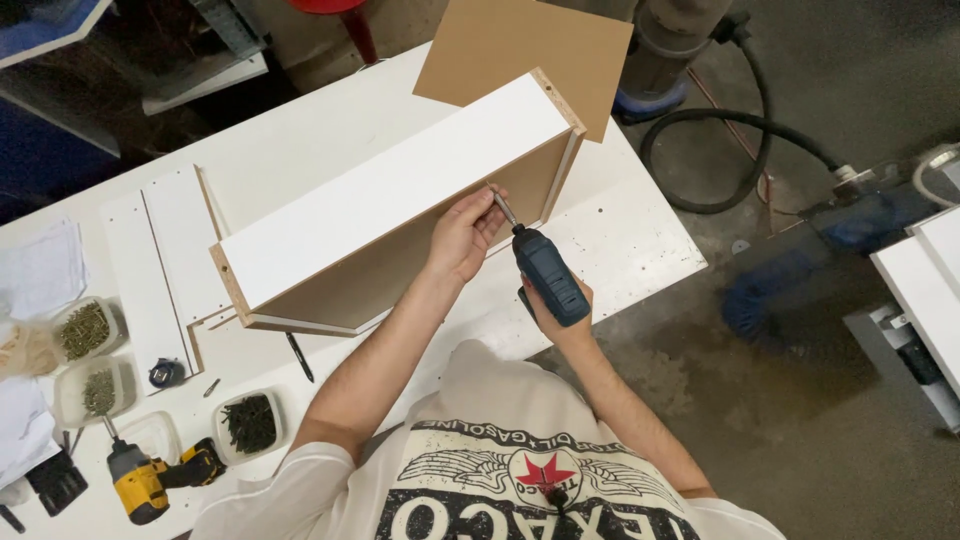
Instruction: Assembling a wooden drawer by screwing the sides together and installing the drawer bottom.
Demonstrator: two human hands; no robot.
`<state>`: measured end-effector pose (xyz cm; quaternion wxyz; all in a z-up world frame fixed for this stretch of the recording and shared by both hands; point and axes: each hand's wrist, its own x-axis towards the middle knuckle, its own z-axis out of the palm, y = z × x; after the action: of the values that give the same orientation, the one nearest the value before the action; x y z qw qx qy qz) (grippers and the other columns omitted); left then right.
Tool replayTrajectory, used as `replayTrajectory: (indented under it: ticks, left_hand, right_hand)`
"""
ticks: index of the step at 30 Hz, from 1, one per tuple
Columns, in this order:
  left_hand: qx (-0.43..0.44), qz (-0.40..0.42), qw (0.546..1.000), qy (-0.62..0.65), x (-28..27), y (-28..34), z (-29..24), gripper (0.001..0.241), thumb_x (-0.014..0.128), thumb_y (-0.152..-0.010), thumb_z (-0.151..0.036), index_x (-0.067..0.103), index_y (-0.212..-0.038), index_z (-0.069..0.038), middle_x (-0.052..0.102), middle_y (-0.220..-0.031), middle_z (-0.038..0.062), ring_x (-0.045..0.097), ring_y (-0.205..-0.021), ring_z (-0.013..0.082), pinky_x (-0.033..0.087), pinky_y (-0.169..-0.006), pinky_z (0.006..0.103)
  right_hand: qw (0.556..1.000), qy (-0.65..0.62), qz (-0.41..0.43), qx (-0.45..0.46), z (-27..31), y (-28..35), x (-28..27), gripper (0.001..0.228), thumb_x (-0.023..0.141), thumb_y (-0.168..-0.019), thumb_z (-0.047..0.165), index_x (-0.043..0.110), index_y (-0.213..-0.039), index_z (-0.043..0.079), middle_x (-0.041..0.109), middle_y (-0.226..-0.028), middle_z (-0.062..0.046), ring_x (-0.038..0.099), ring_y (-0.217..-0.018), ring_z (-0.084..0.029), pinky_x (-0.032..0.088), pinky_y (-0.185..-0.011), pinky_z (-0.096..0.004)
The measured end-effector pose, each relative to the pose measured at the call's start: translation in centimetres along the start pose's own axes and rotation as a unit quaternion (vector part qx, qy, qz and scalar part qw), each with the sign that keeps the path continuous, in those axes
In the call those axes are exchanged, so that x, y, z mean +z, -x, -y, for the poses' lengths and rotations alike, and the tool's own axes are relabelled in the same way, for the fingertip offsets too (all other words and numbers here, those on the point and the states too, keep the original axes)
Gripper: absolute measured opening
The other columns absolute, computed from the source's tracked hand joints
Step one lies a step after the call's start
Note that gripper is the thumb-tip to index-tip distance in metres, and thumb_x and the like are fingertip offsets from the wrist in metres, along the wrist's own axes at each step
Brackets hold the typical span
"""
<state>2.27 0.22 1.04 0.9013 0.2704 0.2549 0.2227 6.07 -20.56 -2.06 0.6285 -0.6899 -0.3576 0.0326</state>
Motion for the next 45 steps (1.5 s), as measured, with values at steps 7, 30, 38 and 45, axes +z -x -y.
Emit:
replayTrajectory:
  ticks: [7,30,38,45]
  left_hand:
    - [0.0,-0.003,1.0,-0.01,0.2,0.1,-0.1,0.03,0.075,-0.095,-0.013,0.07,-0.124,-0.004,0.075,-0.118,0.014,0.075,-0.101,0.0177,0.063,-0.095,0.0307]
    - [0.148,0.001,0.482,-0.864,8.1,-6.2,-14.8,0.086,0.036,-0.1,-0.077,0.071,-0.116,0.0,0.068,-0.116,0.023,0.063,-0.108,0.0446,0.049,-0.091,0.0561]
    - [0.078,0.009,0.503,-0.861,9.3,-5.7,-15.0,0.091,0.03,-0.098,-0.082,0.076,-0.096,-0.004,0.074,-0.08,0.015,0.076,-0.078,0.0353,0.055,-0.073,0.0494]
    - [0.066,0.02,0.511,-0.857,8.7,-6.3,-14.6,0.09,0.03,-0.1,-0.079,0.075,-0.1,-0.001,0.07,-0.072,0.014,0.075,-0.067,0.0311,0.055,-0.063,0.045]
  right_hand:
    - [1.0,0.024,-0.003,0.018,2.1,-0.3,-0.1,0.019,0.081,-0.084,0.001,0.077,-0.102,0.003,0.079,-0.098,-0.017,0.075,-0.096,-0.029,0.06,-0.084,-0.041]
    - [0.996,0.005,0.001,0.087,3.0,-0.3,0.1,0.012,0.081,-0.085,0.01,0.075,-0.093,0.004,0.077,-0.09,-0.012,0.074,-0.085,-0.022,0.06,-0.077,-0.036]
    - [0.997,0.054,0.01,0.051,0.5,-0.5,0.5,0.013,0.078,-0.084,-0.001,0.078,-0.095,0.006,0.079,-0.089,-0.016,0.076,-0.085,-0.026,0.059,-0.074,-0.038]
    - [0.994,0.076,0.026,0.072,1.1,-0.4,0.1,0.006,0.075,-0.084,-0.002,0.077,-0.086,0.003,0.077,-0.081,-0.018,0.075,-0.075,-0.025,0.057,-0.066,-0.036]
